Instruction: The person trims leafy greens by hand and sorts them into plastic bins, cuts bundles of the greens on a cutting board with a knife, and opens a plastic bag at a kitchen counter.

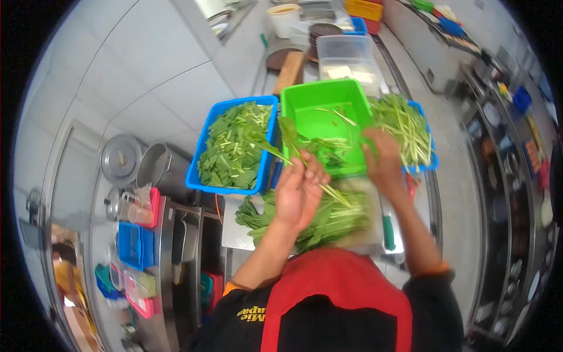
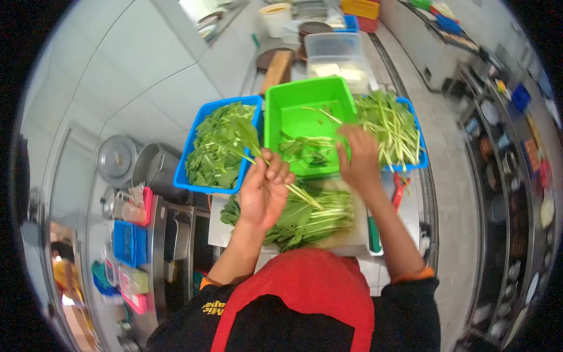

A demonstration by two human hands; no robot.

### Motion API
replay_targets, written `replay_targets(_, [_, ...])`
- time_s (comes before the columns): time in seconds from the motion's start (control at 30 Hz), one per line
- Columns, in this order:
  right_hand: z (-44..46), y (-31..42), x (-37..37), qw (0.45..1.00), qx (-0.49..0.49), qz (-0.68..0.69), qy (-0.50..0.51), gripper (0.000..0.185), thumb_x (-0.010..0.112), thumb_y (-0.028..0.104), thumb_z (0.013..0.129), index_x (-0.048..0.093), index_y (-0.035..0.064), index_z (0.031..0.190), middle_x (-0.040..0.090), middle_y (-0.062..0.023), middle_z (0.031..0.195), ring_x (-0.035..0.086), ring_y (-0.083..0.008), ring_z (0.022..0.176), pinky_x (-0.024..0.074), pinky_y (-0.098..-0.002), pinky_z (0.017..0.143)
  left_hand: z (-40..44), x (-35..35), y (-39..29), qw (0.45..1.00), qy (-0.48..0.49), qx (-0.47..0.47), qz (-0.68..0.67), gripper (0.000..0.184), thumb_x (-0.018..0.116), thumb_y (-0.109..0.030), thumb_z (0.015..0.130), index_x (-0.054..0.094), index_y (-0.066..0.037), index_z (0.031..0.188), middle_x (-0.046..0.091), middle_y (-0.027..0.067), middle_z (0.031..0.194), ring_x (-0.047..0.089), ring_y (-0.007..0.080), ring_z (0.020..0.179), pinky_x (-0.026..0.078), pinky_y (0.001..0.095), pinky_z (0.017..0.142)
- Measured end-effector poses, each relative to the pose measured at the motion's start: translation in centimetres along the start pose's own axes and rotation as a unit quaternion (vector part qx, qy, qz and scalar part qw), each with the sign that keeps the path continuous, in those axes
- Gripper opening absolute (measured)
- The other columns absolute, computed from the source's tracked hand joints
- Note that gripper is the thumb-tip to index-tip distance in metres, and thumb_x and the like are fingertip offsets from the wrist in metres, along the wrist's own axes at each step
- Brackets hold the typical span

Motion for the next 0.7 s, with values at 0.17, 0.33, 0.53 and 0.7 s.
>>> replay_targets(0.17, [-5.5,8.9,-0.2,0.839,0.210,0.426,0.267,0.019,0.056,0.020,0.095,0.061,0.0016,0.099,0.062,-0.0079,0.080,0.059,-0.0160,0.074,0.0461,-0.0318,0.068,-1.0,-1.5,-0.8,0.997,-0.049,0.058,0.021,0.019,0.042,-0.030,0.103,0.047,-0.012,0.103,0.043,-0.0010,0.078,0.042,0.0123,0.074,0.039,0.0310,0.077])
replay_targets(0.33, [-6.2,11.0,-0.9,0.761,0.341,0.482,0.268,0.019,0.055,0.021,0.097,0.061,0.0026,0.100,0.050,0.0040,0.070,0.044,-0.0039,0.058,0.0346,-0.0204,0.052,-2.0,-2.6,-0.8,0.993,-0.102,0.061,0.004,0.020,0.041,-0.029,0.103,0.049,-0.011,0.108,0.051,0.0028,0.084,0.051,0.0159,0.080,0.044,0.0354,0.082])
replay_targets(0.53, [-7.5,12.4,0.2,0.809,0.287,0.431,0.277,0.021,0.053,0.015,0.097,0.060,-0.0010,0.109,0.051,0.0022,0.071,0.045,-0.0043,0.061,0.0357,-0.0204,0.051,-3.2,-7.0,-0.3,0.981,-0.160,0.104,-0.021,0.024,0.044,-0.032,0.102,0.051,-0.010,0.109,0.051,0.0001,0.083,0.051,0.0131,0.074,0.046,0.0328,0.076])
replay_targets(0.7, [-8.7,12.2,1.6,0.794,0.265,0.418,0.354,0.026,0.047,0.022,0.101,0.061,-0.0001,0.105,0.042,0.0049,0.063,0.035,-0.0032,0.053,0.0272,-0.0218,0.047,-5.4,-6.2,-0.5,0.978,-0.174,0.104,-0.042,0.025,0.041,-0.036,0.102,0.051,-0.013,0.105,0.041,-0.0030,0.076,0.042,0.0109,0.068,0.043,0.0310,0.072])
Point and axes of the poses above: each hand's wrist, its own z-axis towards the middle knuckle, its own x-axis out of the palm, y = z × x, the point moved 1 cm from there along z, towards the middle knuckle
